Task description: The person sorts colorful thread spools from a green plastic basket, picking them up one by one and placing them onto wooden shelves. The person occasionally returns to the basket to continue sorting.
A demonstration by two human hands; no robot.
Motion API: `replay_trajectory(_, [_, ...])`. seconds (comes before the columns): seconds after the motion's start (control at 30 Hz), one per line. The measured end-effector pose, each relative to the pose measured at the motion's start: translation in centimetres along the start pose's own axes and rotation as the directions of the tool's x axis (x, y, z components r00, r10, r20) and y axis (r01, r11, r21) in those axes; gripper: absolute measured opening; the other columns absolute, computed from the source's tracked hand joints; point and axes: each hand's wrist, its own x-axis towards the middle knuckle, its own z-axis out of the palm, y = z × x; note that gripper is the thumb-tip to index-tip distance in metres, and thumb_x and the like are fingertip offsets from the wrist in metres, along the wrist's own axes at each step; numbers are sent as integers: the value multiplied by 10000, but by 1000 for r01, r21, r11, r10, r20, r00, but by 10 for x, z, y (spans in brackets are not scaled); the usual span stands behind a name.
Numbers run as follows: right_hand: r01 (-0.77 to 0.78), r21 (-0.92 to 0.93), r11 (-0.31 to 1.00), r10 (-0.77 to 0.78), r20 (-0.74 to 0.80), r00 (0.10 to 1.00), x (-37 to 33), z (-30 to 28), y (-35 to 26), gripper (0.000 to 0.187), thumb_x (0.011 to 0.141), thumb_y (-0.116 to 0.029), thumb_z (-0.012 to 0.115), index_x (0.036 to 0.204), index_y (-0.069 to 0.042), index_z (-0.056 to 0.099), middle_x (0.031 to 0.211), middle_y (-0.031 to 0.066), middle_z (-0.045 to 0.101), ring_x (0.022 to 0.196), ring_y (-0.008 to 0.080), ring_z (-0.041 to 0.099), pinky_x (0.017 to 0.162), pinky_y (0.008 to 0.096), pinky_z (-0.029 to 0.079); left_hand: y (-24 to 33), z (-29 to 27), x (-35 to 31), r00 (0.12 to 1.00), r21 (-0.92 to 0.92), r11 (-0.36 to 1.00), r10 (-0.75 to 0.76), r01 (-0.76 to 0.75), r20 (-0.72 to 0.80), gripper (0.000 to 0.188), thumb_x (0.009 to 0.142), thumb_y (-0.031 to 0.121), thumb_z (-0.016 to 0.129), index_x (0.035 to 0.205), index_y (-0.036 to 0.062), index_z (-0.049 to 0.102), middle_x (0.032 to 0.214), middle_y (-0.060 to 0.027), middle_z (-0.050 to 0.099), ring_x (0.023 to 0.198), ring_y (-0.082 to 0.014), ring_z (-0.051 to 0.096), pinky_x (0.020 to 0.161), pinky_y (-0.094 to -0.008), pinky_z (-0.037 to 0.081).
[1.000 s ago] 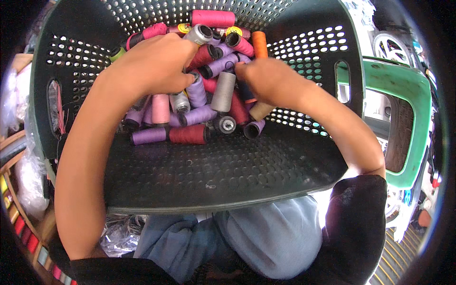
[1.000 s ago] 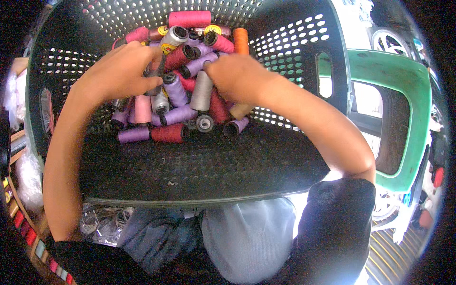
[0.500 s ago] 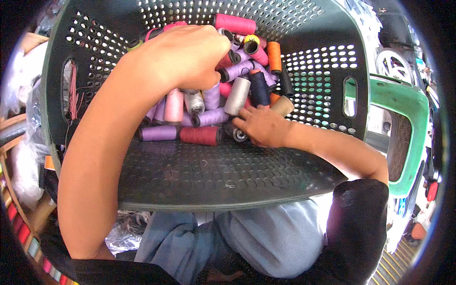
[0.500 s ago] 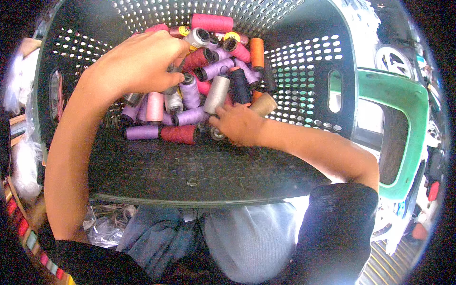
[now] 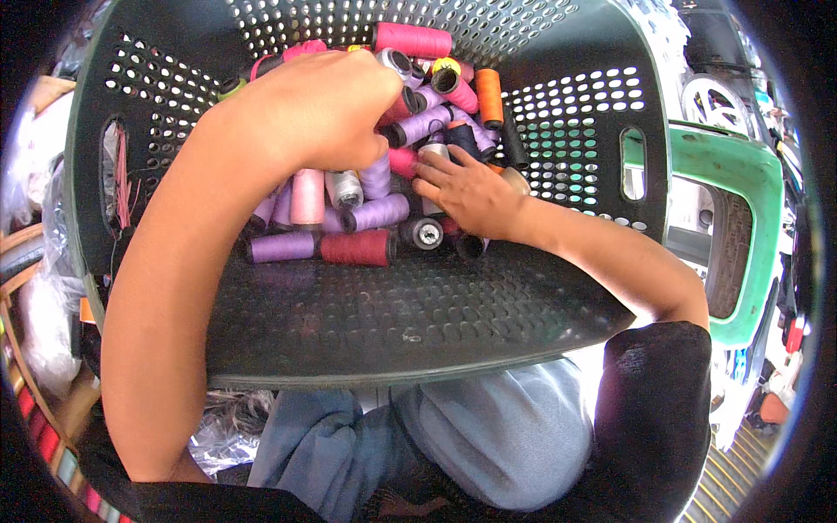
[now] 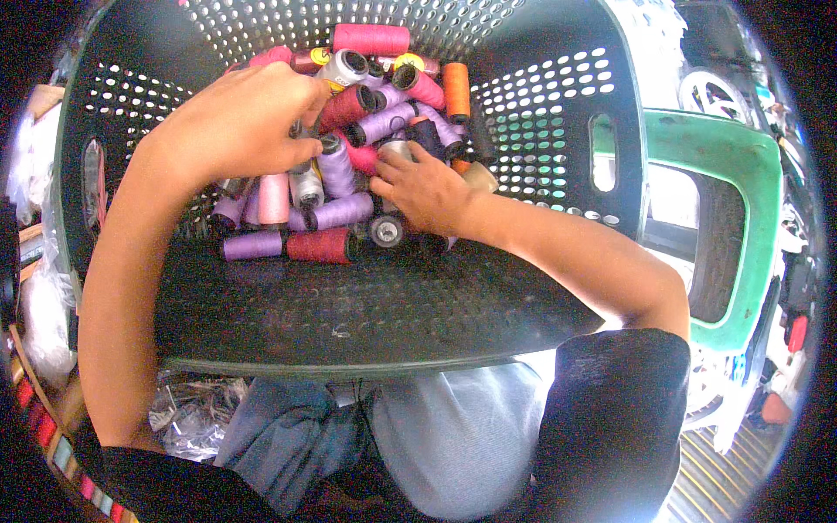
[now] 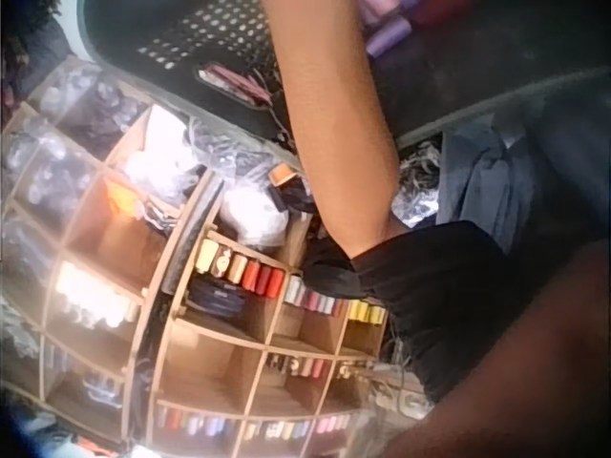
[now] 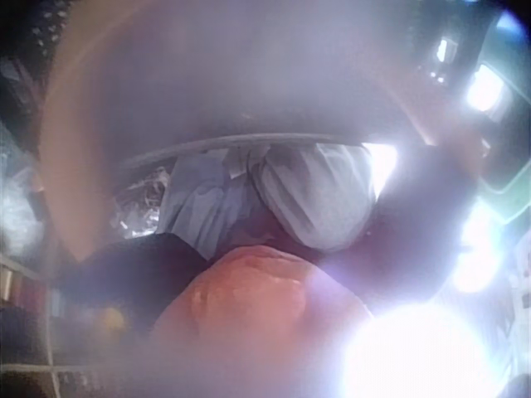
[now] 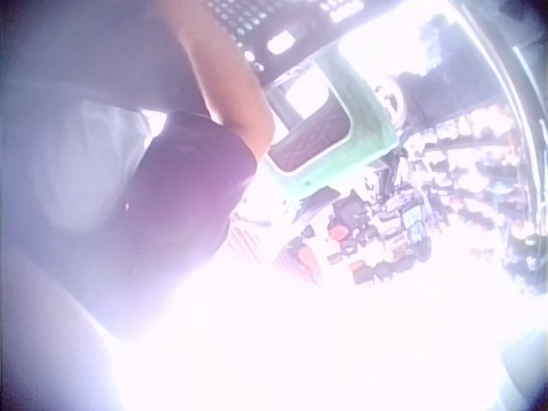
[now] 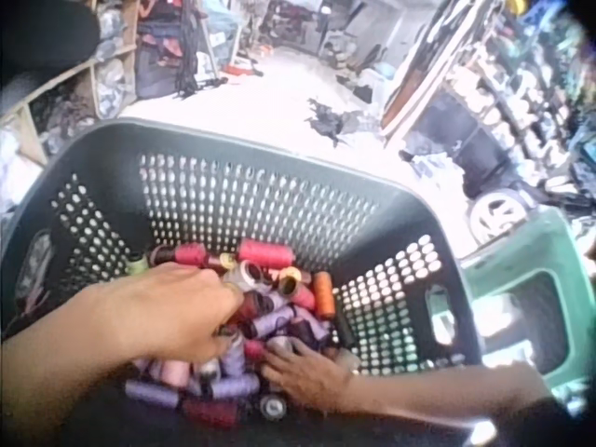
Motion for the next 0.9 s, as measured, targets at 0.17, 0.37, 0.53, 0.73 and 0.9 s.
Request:
replay_trajectory(0.17, [-38, 106, 994, -9, 413, 911, 14, -35, -2, 398, 905, -254, 622, 1266, -100, 689, 1476, 134, 511, 1473, 330, 371, 1163, 525, 355, -6, 5, -5, 994, -21, 1000, 21, -23, -105, 305, 798, 243, 767, 952, 0, 666, 876, -212, 708, 902, -414, 701, 796, -503, 559])
replay_trajectory(0.37, [-85, 80, 993, 81, 54, 995, -6, -4, -6, 297, 892, -237, 639, 1123, -80, 740, 1367, 172, 557, 1329, 326, 507, 1095, 536, 408, -2, -5, -3, 999, -1, 1000, 25, -25, -39, 299, 790, 238, 767, 915, -10, 654, 821, -221, 682, 846, -421, 692, 761, -511, 545])
replay_trajectory(0.53, [-259, 327, 909, 75, 482, 873, 18, -43, 7, 289, 830, -203, 686, 1068, -40, 679, 1280, 208, 609, 1249, 346, 569, 1026, 474, 463, -6, -1, -3, 998, -24, 999, 19, -21, -54, 306, 782, 235, 769, 906, -16, 645, 812, -231, 672, 835, -425, 686, 750, -514, 540])
replay_trajectory(0.73, [-187, 273, 944, 121, 240, 963, 0, -5, 8, 304, 787, -141, 704, 1064, -35, 637, 1090, 170, 626, 1138, 344, 591, 957, 459, 486, -7, 1, 0, 998, -26, 999, 27, -29, -53, 311, 779, 228, 765, 934, -16, 650, 833, -234, 683, 867, -427, 693, 772, -511, 552])
replay_trajectory(0.9, [-155, 251, 955, 139, 81, 987, 2, -4, 19, 401, 782, -133, 708, 1165, -34, 647, 1183, 180, 580, 1209, 366, 526, 1008, 465, 460, -4, 7, 0, 999, -39, 998, -48, 48, 0, 324, 781, 234, 770, 947, -24, 664, 880, -232, 711, 903, -417, 711, 804, -506, 570])
